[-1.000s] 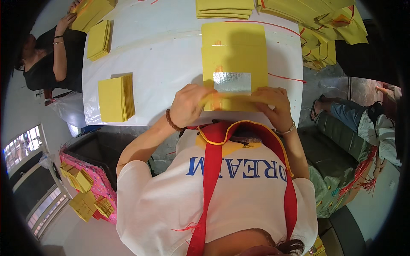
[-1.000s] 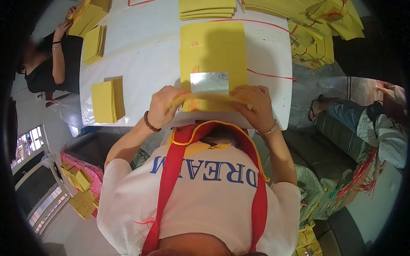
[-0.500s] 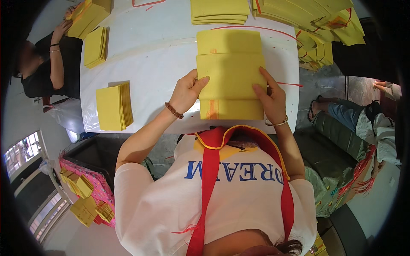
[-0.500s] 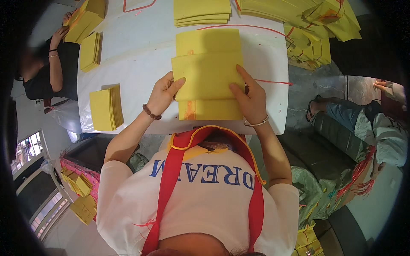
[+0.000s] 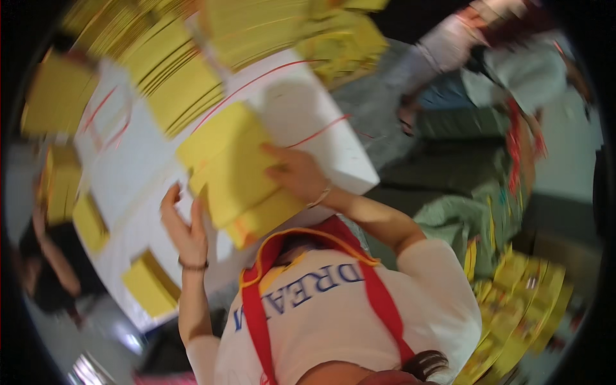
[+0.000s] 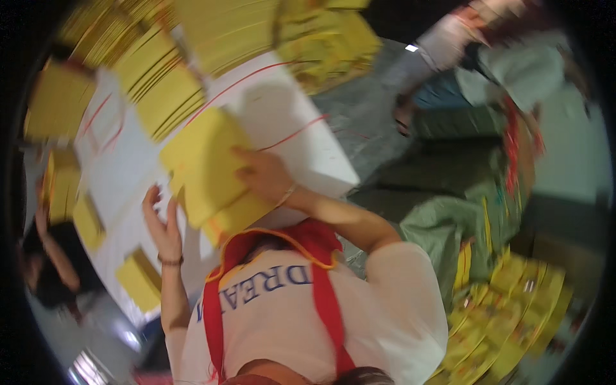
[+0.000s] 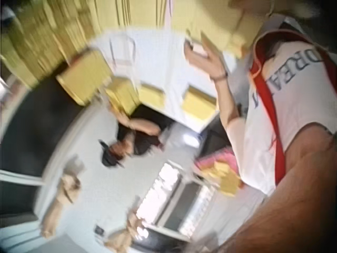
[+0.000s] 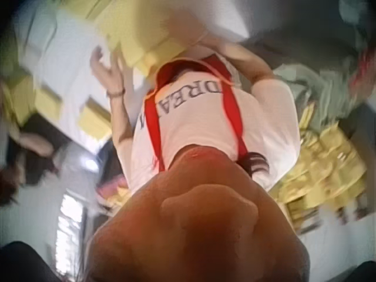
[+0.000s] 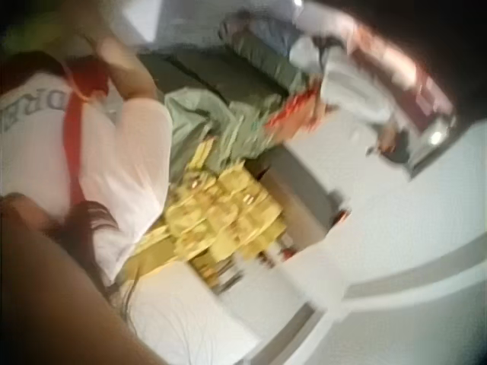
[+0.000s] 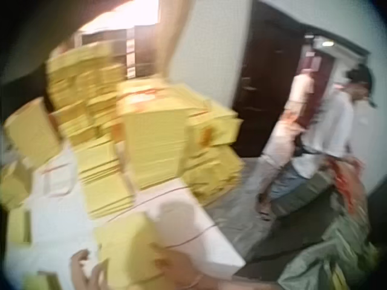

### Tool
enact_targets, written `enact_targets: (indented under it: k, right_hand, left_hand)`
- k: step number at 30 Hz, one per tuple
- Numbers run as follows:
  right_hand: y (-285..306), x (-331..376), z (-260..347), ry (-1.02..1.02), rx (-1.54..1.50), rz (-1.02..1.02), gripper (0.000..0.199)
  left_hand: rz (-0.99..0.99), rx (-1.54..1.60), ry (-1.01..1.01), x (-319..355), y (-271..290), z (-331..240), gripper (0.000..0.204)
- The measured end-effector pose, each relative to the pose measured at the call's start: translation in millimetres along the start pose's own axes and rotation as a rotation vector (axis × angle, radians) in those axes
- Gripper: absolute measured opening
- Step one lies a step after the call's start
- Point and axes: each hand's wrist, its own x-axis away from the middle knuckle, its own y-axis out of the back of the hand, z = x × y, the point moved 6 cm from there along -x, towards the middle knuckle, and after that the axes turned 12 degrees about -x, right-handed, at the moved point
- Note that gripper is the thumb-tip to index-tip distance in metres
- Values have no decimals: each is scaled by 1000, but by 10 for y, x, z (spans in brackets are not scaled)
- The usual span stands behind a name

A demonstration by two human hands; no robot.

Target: Stacking and organizing yellow ceremonial paper sheets with silver foil into piles.

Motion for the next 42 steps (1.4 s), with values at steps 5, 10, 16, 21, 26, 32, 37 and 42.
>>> enact_targets:
  k: [5, 10, 16, 21, 26, 32, 37, 42]
  right_hand:
    - [85, 41, 118, -113, 89, 23, 48]
    - [-6, 51, 81, -101, 123, 27, 48]
    - [71, 156, 278, -73, 102, -45, 41]
    - [-180, 550, 357, 414, 581, 127, 43]
    - [-148, 581, 268, 303, 502, 194, 44]
    - [-149, 582, 258, 302, 480, 189, 49]
    - [-42, 452, 270, 244, 303, 278, 54]
    - [344, 337, 274, 210, -294, 54, 55]
  left_hand:
    - [207, -228, -469, 46, -329, -675, 40]
    - [255, -431, -508, 219, -701, -476, 43]
    - [252, -479, -478, 219, -798, -355, 46]
    - [241, -469, -486, 215, -764, -413, 47]
    - [277, -424, -567, 207, -663, -488, 49]
    - [312, -523, -796, 229, -679, -617, 53]
    - [300, -694, -840, 266, -800, -674, 50]
    - [250, -558, -740, 138, -679, -665, 43]
